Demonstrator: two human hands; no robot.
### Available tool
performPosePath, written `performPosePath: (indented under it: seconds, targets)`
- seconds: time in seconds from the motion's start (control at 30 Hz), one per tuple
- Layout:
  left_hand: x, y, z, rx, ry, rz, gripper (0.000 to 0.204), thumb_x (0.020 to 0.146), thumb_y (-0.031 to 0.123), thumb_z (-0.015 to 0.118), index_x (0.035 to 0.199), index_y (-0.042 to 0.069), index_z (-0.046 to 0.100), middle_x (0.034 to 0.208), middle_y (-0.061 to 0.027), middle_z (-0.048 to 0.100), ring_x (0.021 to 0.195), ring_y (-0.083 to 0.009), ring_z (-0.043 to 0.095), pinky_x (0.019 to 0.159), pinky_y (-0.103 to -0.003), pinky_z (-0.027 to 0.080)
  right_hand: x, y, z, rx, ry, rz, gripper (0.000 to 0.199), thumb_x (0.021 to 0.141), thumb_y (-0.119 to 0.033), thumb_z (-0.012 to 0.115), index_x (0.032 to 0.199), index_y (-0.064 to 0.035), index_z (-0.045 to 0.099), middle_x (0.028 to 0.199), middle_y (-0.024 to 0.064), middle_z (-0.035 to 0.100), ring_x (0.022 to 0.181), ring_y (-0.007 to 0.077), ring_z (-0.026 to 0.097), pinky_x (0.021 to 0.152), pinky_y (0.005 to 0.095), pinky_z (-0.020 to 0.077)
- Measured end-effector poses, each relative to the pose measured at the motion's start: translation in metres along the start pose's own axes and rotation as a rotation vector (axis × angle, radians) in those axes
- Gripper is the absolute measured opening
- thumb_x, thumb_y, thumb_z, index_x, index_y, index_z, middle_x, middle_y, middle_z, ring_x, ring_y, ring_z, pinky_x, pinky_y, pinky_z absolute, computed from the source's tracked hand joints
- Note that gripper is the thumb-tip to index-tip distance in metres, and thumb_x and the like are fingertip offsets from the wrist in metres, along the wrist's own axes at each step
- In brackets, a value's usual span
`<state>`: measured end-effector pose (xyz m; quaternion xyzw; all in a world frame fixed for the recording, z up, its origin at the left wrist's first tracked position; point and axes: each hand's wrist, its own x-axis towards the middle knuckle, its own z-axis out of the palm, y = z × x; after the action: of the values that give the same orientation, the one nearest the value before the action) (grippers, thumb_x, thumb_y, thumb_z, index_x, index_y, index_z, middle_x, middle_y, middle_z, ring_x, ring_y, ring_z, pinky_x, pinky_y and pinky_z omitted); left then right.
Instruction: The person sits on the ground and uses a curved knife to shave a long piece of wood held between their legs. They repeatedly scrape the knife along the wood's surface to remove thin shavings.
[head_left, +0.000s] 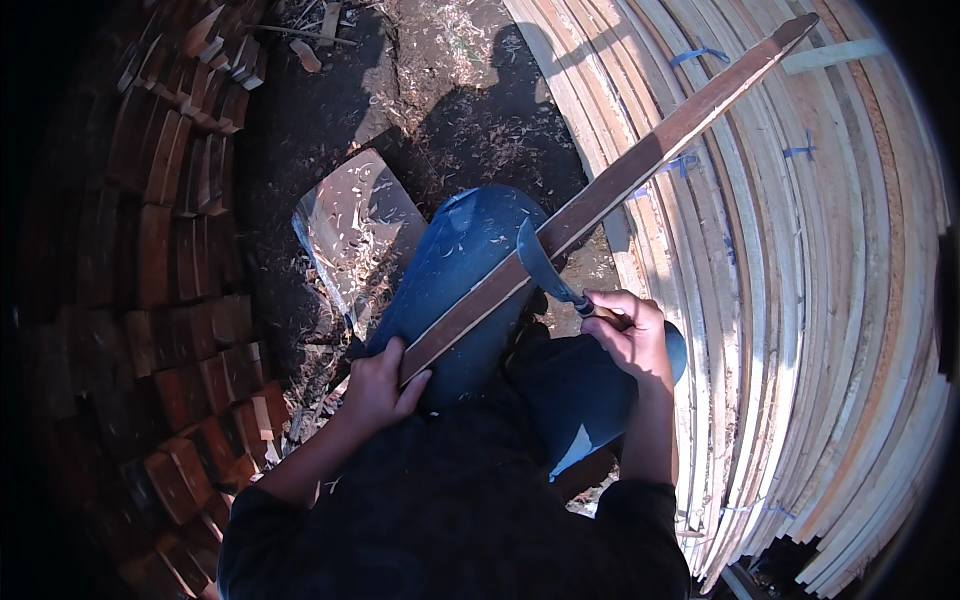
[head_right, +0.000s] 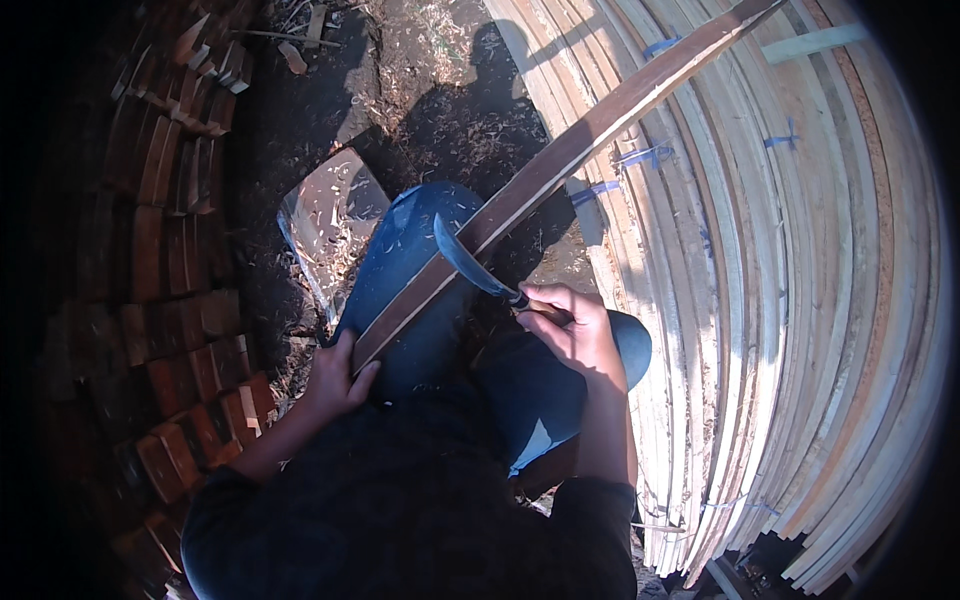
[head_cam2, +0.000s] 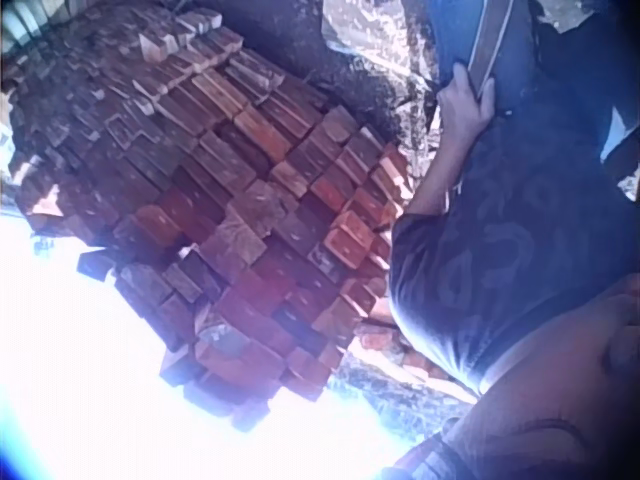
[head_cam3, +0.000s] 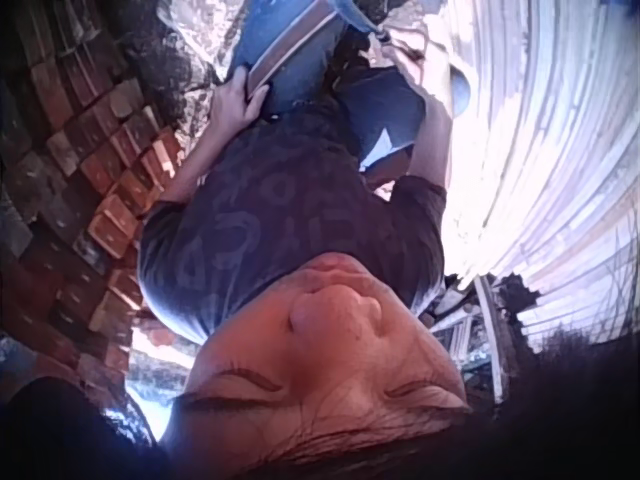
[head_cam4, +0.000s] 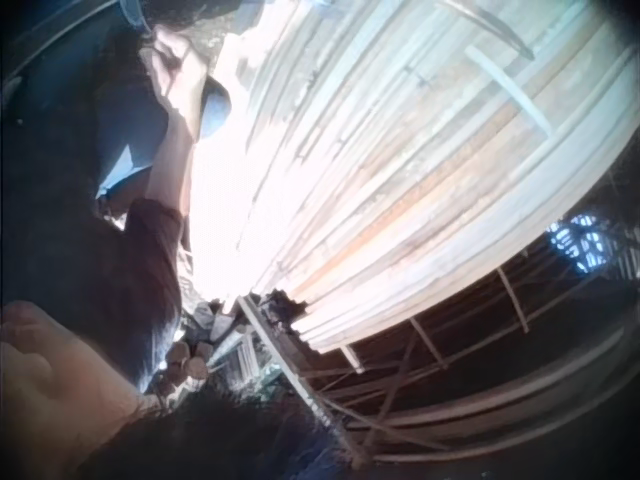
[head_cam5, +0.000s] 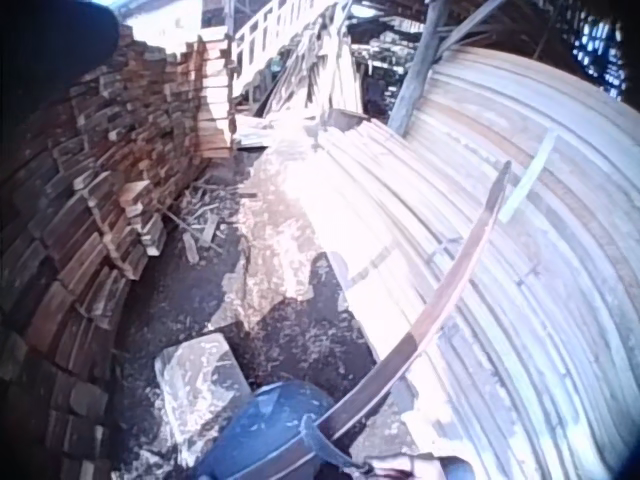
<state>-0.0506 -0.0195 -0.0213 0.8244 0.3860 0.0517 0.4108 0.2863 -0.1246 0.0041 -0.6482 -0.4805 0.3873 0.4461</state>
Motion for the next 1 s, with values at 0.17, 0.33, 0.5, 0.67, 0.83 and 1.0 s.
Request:
performPosePath:
  seconds: [0.17,0.33,0.5,0.67,0.83,1.0]
  targets:
    - [0.001,0.001,-0.002,-0.013,0.005,0.021,0.036,0.084,0.030,0.066,0.093,0.001,0.048,0.067,-0.0202,0.059,0.059,-0.0396,0.063,0.053,-0.046,0.050,-0.004,-0.009,0.004,0.389,0.245,0.040,0.027,0.087,-0.002,0.070,0.112,0.0012,0.063,0.078,0.0054,0.066,0.063,0.0061,0.057,0.058,0.0201,0.0460]
    - [0.000,0.000,0.000,0.020,0.007,0.030,0.035,0.084,0.030,0.066,0.093,0.001,0.048,0.067,-0.0201,0.059,0.059,-0.0392,0.063,0.053,-0.045,0.050,-0.006,-0.017,-0.004,-0.066,0.009,-0.003,0.031,0.080,0.003,0.074,0.109,0.0033,0.063,0.079,0.0031,0.065,0.068,0.0042,0.057,0.062,0.0191,0.0438]
    - [0.002,0.001,-0.002,0.013,-0.005,0.016,0.036,0.083,0.030,0.067,0.093,0.001,0.048,0.068,-0.0199,0.059,0.061,-0.0394,0.063,0.054,-0.045,0.050,-0.016,-0.005,-0.002,0.171,0.212,0.049,0.034,0.081,0.003,0.074,0.113,0.0022,0.062,0.083,0.0038,0.065,0.067,0.0028,0.054,0.061,0.0176,0.0428]
    - [-0.001,0.001,-0.002,0.039,-0.012,-0.007,0.037,0.083,0.031,0.067,0.094,0.001,0.048,0.068,-0.0196,0.059,0.061,-0.0396,0.063,0.055,-0.045,0.050,-0.012,-0.009,-0.011,-0.032,0.020,0.082,0.032,0.084,0.001,0.072,0.114,0.0010,0.062,0.082,0.0038,0.066,0.072,0.0042,0.059,0.065,0.0185,0.0456]
    - [0.001,-0.002,0.000,0.031,-0.006,0.018,0.037,0.083,0.031,0.067,0.095,0.001,0.048,0.067,-0.0189,0.059,0.060,-0.0393,0.062,0.053,-0.045,0.049,-0.012,-0.008,-0.001,0.025,-0.043,0.202,0.032,0.084,0.001,0.071,0.115,0.0000,0.063,0.077,0.0002,0.061,0.065,0.0020,0.052,0.060,0.0171,0.0407]
    - [0.000,0.000,-0.002,0.022,0.009,0.025,0.037,0.084,0.031,0.067,0.094,0.001,0.048,0.066,-0.0184,0.059,0.059,-0.0382,0.062,0.053,-0.045,0.049,-0.006,-0.004,-0.013,0.417,0.176,-0.018,0.035,0.088,0.000,0.067,0.122,-0.0012,0.058,0.074,0.0070,0.068,0.053,0.0043,0.053,0.050,0.0199,0.0402]
